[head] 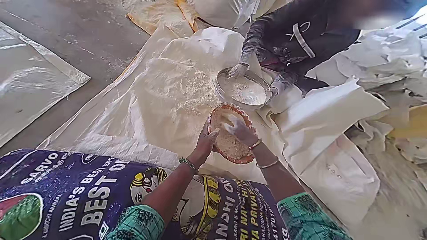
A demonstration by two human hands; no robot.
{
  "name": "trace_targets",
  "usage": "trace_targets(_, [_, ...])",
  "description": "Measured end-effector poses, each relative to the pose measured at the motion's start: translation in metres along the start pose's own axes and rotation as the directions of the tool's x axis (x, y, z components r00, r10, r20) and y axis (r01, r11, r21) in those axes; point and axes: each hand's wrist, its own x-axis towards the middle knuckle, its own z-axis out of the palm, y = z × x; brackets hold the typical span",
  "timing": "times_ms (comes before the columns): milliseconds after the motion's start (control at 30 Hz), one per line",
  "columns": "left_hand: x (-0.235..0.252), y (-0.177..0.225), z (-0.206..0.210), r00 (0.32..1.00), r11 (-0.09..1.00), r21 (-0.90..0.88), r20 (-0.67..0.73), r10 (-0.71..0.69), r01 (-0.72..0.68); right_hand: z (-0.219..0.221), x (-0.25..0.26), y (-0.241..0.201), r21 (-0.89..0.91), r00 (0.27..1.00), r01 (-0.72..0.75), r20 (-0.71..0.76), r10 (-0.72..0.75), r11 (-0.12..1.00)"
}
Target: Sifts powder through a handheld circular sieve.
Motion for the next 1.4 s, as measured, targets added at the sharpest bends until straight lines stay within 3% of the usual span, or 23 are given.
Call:
trace_targets(133, [0.002,-0.002,-0.007,1.0,1.0,0.013,-0.015,0.001,-0.001,0.027,-0.011,-0.03,0.043,0.977,0.078,0.195,-0.085,0.996])
trace_targets(300, [0.006,-0.001,-0.004,0.999,1.0,0.012,-0.041,-0.015,0.015,0.024,-0.036,-0.023,-0.189,0.967,0.228,0.157,-0.2,0.955])
trace_targets(400, [0.006,0.002,-0.001,0.997,0.998,0.026,-0.053,-0.051,0.052,-0.005,-0.027,-0.01,-0.259,0.986,0.138,0.131,-0.107,0.956])
trace_targets(467, [0.004,0.003,-0.003,0.995,0.997,0.012,-0.066,-0.07,0.07,-0.027,-0.023,-0.004,-0.156,0.989,0.12,0.11,-0.103,0.981])
trace_targets(567, [0.004,0.005,-0.005,0.994,0.997,-0.005,-0.084,-0.073,0.073,-0.043,-0.022,0.0,-0.14,0.964,0.065,0.264,-0.026,0.988])
trace_targets(667, [0.007,0.005,-0.005,0.989,0.995,-0.053,-0.118,-0.086,0.08,-0.02,-0.023,-0.002,-0.226,0.922,0.035,0.384,0.056,0.973])
trace_targets(767, [0.01,0.001,-0.006,0.98,0.988,-0.092,-0.144,-0.135,0.123,0.009,-0.022,-0.014,-0.246,0.943,-0.033,0.314,0.112,0.969])
trace_targets(833, [0.008,0.0,-0.006,0.984,0.992,-0.021,-0.13,-0.126,0.124,0.018,-0.022,-0.026,-0.224,0.97,-0.019,0.232,0.072,0.974])
trace_targets(1000, [0.004,0.001,-0.001,0.995,0.992,0.121,-0.092,-0.025,0.036,-0.013,-0.014,-0.023,-0.263,0.985,-0.128,0.075,0.153,0.956])
trace_targets(1100, [0.007,0.001,-0.001,0.994,0.996,0.084,-0.11,-0.016,0.026,-0.025,-0.01,-0.001,-0.118,0.998,-0.034,-0.047,0.029,0.992])
trace_targets(1167, [0.006,-0.003,-0.001,0.995,0.998,0.058,-0.102,-0.012,0.018,-0.02,0.003,0.018,-0.018,1.0,0.006,-0.03,-0.006,1.0])
trace_targets(1267, [0.004,-0.01,-0.002,0.998,0.998,0.066,-0.058,-0.01,0.014,-0.002,0.009,0.008,0.053,0.999,-0.003,0.054,0.0,0.999])
trace_targets(1400, [0.004,-0.015,-0.01,0.998,0.997,0.072,-0.068,0.016,-0.011,0.027,-0.013,-0.025,-0.046,0.97,0.059,0.237,-0.046,0.997])
